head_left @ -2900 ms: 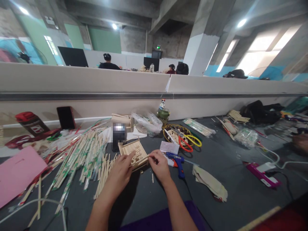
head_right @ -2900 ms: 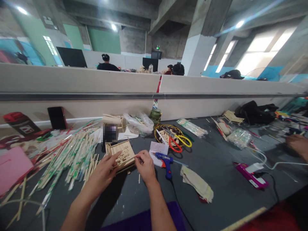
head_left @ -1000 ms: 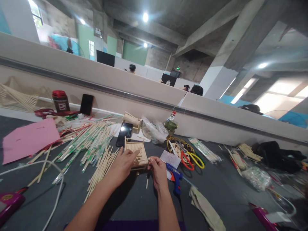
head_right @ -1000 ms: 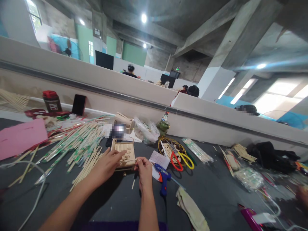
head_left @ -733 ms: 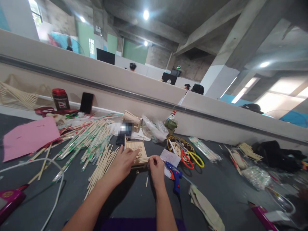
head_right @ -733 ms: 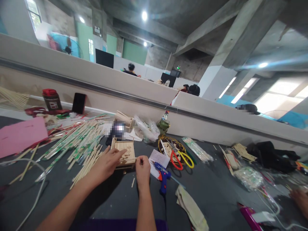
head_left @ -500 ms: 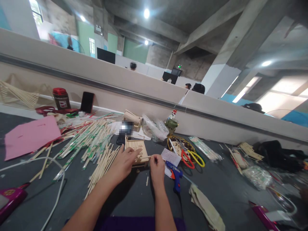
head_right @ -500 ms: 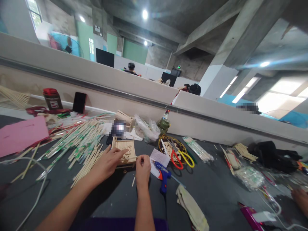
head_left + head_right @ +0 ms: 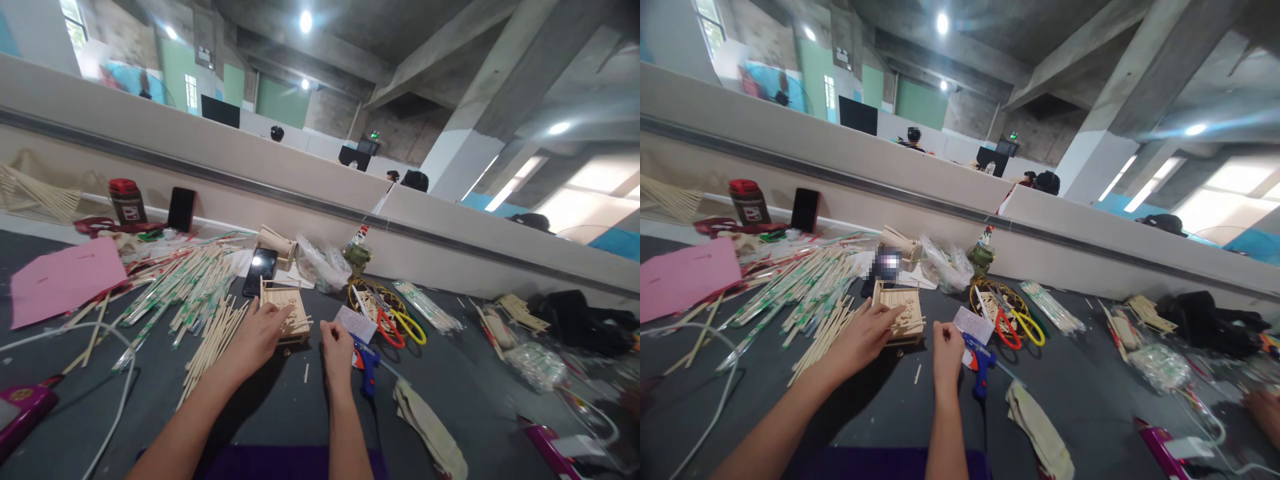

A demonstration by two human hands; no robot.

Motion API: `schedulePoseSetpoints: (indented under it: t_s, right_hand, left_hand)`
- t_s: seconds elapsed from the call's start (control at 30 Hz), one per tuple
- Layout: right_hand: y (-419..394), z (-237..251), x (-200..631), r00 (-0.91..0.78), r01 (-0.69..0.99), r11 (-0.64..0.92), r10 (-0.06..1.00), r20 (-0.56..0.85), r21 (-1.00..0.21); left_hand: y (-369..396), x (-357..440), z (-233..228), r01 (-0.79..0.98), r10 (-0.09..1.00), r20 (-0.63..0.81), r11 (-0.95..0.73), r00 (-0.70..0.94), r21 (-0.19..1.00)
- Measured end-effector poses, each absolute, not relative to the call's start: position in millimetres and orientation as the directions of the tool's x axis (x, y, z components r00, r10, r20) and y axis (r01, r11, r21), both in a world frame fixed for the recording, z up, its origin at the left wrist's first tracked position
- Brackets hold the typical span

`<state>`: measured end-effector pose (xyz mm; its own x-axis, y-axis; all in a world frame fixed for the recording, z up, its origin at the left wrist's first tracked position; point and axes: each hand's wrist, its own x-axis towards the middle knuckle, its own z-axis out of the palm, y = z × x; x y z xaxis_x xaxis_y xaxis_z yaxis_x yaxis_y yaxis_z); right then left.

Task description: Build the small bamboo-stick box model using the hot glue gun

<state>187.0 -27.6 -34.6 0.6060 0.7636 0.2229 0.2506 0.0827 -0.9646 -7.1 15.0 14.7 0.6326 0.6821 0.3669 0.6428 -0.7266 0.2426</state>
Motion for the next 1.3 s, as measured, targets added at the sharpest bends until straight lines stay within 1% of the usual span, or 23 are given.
schedulePoseSetpoints:
  t_s: [0.07, 0.17, 0.23, 0.4, 0.57, 0.73, 0.93, 1.13, 1.2, 1.3]
  right_hand:
    - [-30.4, -31.9, 188.2, 0.562, 0.331, 0.069, 0.787, 0.255, -0.941]
    - [-35.4, -26.7, 186.7, 0.488, 0.388, 0.077, 0.828, 0.276, -0.918]
    - [-38.4, -24.4, 183.4, 0.455, 0.437, 0.087, 0.837, 0.303, -0.895]
    - [-41.0, -23.6, 171.6, 0.463, 0.551, 0.103, 0.788, 0.406, -0.828]
    - [-38.9, -23.9, 162.2, 0.496, 0.597, 0.066, 0.753, 0.432, -0.8]
    - [-35.4, -24.7, 156.7, 0.556, 0.52, 0.038, 0.744, 0.372, -0.853]
    - [-34.3, -29.4, 155.9, 0.594, 0.418, 0.057, 0.738, 0.32, -0.907]
    - [-33.5, -37.2, 158.2, 0.594, 0.229, 0.028, 0.788, 0.163, -0.973]
    - [-32.6, -39.0, 159.1, 0.591, 0.206, 0.031, 0.793, 0.15, -0.978]
    - [-30.9, -39.8, 160.7, 0.588, 0.228, 0.064, 0.786, 0.19, -0.972]
  left_hand:
    - [15.1, -7.1, 13.7, 0.642, 0.682, 0.371, -0.727, 0.631, 0.243]
    - [15.6, -7.1, 12.5, 0.638, 0.68, 0.37, -0.729, 0.633, 0.247]
    - [15.9, -7.0, 12.2, 0.64, 0.68, 0.369, -0.728, 0.633, 0.245]
    - [16.0, -6.2, 12.7, 0.649, 0.686, 0.356, -0.723, 0.635, 0.236]
    - [15.5, -5.8, 13.1, 0.642, 0.682, 0.364, -0.727, 0.635, 0.243]
    - [16.0, -5.8, 11.5, 0.638, 0.679, 0.378, -0.729, 0.629, 0.249]
    - [15.6, -5.3, 13.2, 0.648, 0.693, 0.359, -0.717, 0.625, 0.257]
    - [15.9, -5.6, 15.3, 0.648, 0.691, 0.345, -0.72, 0.636, 0.248]
    - [16.4, -6.1, 14.5, 0.644, 0.688, 0.357, -0.722, 0.632, 0.253]
    - [17.0, -6.8, 12.9, 0.624, 0.675, 0.386, -0.734, 0.628, 0.267]
